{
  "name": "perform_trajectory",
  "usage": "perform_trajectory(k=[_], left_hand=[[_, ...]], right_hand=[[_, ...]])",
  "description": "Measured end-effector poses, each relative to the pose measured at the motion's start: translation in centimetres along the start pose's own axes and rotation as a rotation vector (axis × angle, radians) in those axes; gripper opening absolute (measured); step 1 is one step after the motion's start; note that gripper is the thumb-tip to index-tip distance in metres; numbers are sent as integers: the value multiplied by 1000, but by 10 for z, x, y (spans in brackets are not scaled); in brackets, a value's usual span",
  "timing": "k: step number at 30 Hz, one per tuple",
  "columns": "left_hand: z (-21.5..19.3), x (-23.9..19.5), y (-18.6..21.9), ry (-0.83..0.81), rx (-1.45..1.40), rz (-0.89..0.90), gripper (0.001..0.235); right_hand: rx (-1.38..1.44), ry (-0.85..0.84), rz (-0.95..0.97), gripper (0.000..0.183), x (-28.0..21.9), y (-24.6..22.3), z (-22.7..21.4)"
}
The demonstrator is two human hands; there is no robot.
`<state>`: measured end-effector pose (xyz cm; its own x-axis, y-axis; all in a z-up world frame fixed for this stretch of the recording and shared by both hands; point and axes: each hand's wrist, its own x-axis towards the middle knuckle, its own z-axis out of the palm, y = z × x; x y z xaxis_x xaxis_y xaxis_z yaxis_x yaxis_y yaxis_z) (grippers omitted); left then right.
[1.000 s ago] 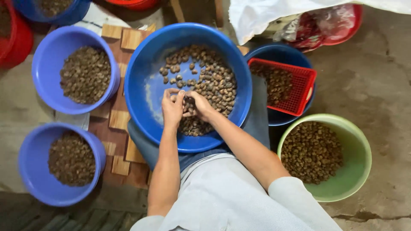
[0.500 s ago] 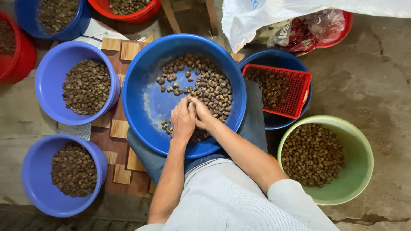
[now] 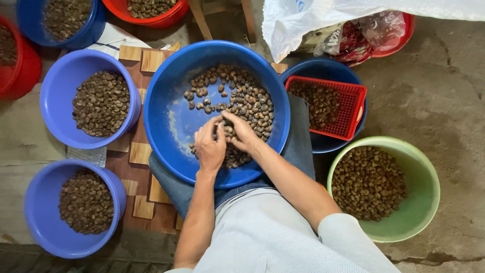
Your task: The person sits with a large blue basin on their lap and sorts snails by hand. They pick up snails, separate them, and transfer some into a red basket and other nearby bowls.
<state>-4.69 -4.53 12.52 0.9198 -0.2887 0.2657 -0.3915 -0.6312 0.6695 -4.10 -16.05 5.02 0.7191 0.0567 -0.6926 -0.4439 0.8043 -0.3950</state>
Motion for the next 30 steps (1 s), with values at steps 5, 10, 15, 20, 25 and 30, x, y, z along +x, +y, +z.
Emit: perform_trajectory(k=[5,10,15,20,25,30], left_hand=[[-5,-11,-17,16,-101,-94,21],[-5,-22,-20,-70,-118,-97,20],[-6,-33,-16,-272,-107,-81,20],[-16,-38,8,-467,-168,-118,21],[-19,-48,18,-611,-128,-99,23],[-31,-48,47,-767,-204,-92,36]], right_hand=[[-43,20,-162,34,-25,-57,-13],[-2,98,-371,32,-74,-124,-44],[327,253,-531,29,-80,-156,-125],[614,516,-401,24,-33,-139,-224],[733,601,-374,23,-32,-130,-258],[362,608,-341,43,-16,-123,-325]])
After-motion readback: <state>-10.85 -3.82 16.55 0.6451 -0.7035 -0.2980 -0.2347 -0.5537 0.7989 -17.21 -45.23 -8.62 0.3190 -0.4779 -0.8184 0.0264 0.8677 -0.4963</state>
